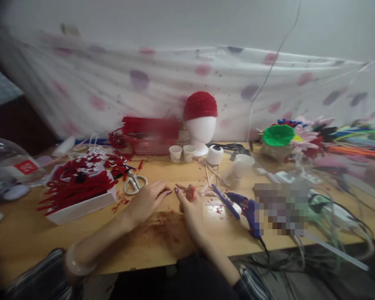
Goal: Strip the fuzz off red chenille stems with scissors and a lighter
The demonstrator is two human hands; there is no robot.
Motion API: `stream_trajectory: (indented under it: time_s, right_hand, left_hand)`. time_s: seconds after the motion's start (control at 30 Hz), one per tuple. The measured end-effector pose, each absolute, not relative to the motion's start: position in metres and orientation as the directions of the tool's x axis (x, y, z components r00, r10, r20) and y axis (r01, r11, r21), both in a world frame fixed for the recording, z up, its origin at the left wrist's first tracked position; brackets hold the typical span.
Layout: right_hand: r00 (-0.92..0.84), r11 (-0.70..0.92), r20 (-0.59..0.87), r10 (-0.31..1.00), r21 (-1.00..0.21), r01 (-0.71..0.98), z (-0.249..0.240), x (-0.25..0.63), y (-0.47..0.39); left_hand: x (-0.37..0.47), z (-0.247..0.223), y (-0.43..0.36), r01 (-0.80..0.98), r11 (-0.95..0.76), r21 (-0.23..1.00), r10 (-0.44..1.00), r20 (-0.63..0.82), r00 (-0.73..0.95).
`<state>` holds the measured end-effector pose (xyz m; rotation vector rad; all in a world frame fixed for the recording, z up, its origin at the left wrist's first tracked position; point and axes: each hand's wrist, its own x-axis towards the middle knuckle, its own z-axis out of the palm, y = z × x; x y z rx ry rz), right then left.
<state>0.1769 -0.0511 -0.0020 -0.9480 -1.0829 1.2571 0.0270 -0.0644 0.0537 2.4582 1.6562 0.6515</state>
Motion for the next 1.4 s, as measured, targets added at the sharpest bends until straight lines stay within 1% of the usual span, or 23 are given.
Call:
stream_trajectory:
  time_s: [0.07, 0.13, 0.23, 0.33, 0.4, 0.5, 0.57, 0.7, 0.93, 1.03, 1.17, 1.4]
  right_hand:
    - [0.01, 0.084, 0.085, 0.996, -0.947, -0.309, -0.003, 0.177, -0.052]
    - [0.053, 0.106, 0.094, 0.994, -0.943, -0.315, -0.002, 0.178, -0.052]
    - [0.155, 0.119, 0.068, 0.986, -0.929, -0.349, 0.004, 0.179, -0.051]
    - [0.268, 0.158, 0.034, 0.963, -0.875, -0.457, 0.013, 0.183, -0.049]
    - [0.253, 0.127, -0.016, 0.967, -0.832, -0.54, 0.018, 0.186, -0.048]
    - [0.081, -0.042, -0.119, 0.99, -0.777, -0.629, 0.02, 0.189, -0.05]
    - [-0.019, -0.122, -0.142, 0.99, -0.767, -0.63, 0.019, 0.188, -0.052]
    - [-0.093, -0.178, -0.153, 0.984, -0.782, -0.598, 0.016, 0.186, -0.055]
    - [-0.062, -0.189, -0.188, 0.98, -0.791, -0.582, 0.018, 0.186, -0.055]
    - [-0.062, -0.163, -0.155, 0.986, -0.812, -0.561, 0.017, 0.185, -0.056]
    - [-0.064, -0.131, -0.114, 0.991, -0.862, -0.491, 0.014, 0.183, -0.058]
    - [-0.05, -0.085, -0.07, 0.996, -0.885, -0.457, 0.011, 0.183, -0.059]
  left_hand:
    - [0.03, 0.048, -0.067, 0.776, -0.507, 0.375, 0.842, 0.407, 0.354]
    - [0.029, 0.041, -0.065, 0.718, -0.578, 0.388, 0.78, 0.521, 0.346]
    - [0.022, 0.034, -0.061, 0.687, -0.639, 0.347, 0.701, 0.63, 0.334]
    - [0.011, 0.032, -0.059, 0.675, -0.663, 0.323, 0.642, 0.709, 0.292]
    - [0.004, 0.031, -0.057, 0.677, -0.661, 0.324, 0.613, 0.754, 0.238]
    - [-0.001, 0.029, -0.057, 0.692, -0.658, 0.297, 0.563, 0.804, 0.191]
    - [-0.001, 0.027, -0.057, 0.704, -0.66, 0.264, 0.53, 0.827, 0.187]
    - [0.001, 0.024, -0.059, 0.699, -0.68, 0.222, 0.483, 0.853, 0.198]
    - [0.003, 0.023, -0.063, 0.688, -0.692, 0.219, 0.47, 0.86, 0.199]
    - [0.003, 0.023, -0.062, 0.69, -0.692, 0.213, 0.466, 0.861, 0.202]
    - [0.003, 0.022, -0.062, 0.69, -0.69, 0.22, 0.474, 0.857, 0.201]
    - [0.003, 0.023, -0.064, 0.686, -0.689, 0.234, 0.478, 0.858, 0.188]
